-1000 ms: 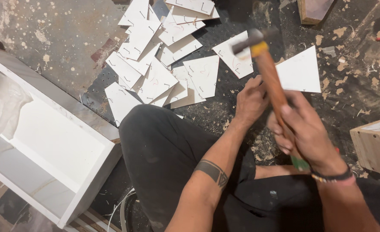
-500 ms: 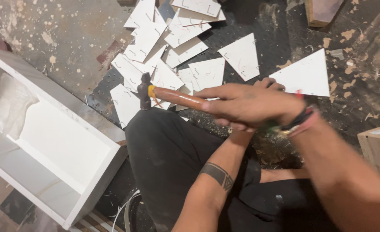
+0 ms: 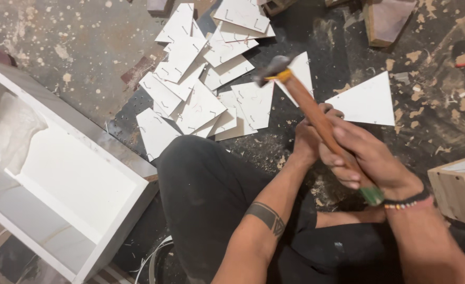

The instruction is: The person sits on the workshop floor hammering nails into small triangular wooden panels to assemble them into angled wooden pieces. They pick up a panel, position it against a wooden block, take nails from a wooden nail box, and drive the nails in with a hammer, setting finished pieces aside and repeating with new panels.

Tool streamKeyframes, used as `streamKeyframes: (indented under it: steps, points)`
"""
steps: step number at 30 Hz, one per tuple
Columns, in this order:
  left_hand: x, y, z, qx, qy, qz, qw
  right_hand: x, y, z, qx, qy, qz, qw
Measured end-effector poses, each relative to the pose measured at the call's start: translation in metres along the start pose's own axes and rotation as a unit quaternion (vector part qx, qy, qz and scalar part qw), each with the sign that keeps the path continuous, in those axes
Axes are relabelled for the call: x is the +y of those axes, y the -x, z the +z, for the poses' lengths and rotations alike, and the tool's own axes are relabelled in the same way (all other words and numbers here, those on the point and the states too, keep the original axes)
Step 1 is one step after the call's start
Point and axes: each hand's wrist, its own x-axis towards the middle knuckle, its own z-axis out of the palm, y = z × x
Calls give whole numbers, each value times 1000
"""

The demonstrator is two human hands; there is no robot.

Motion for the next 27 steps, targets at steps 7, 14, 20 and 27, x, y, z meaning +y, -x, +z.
streamKeyframes:
  steps: [7, 14, 20, 27]
  points:
    - [27, -20, -14, -46, 4, -90, 995, 44, 49, -42, 34, -104, -131, 985]
    - [23, -24, -10, -40, -1, -51, 998, 92, 93, -68, 333, 84, -136, 929]
    - [20, -25, -9, -51, 45, -50, 996, 108, 97, -75, 365, 220, -110, 898]
    - [16, -25, -13, -60, 38, -52, 996, 95, 90, -66, 381, 347, -84, 853]
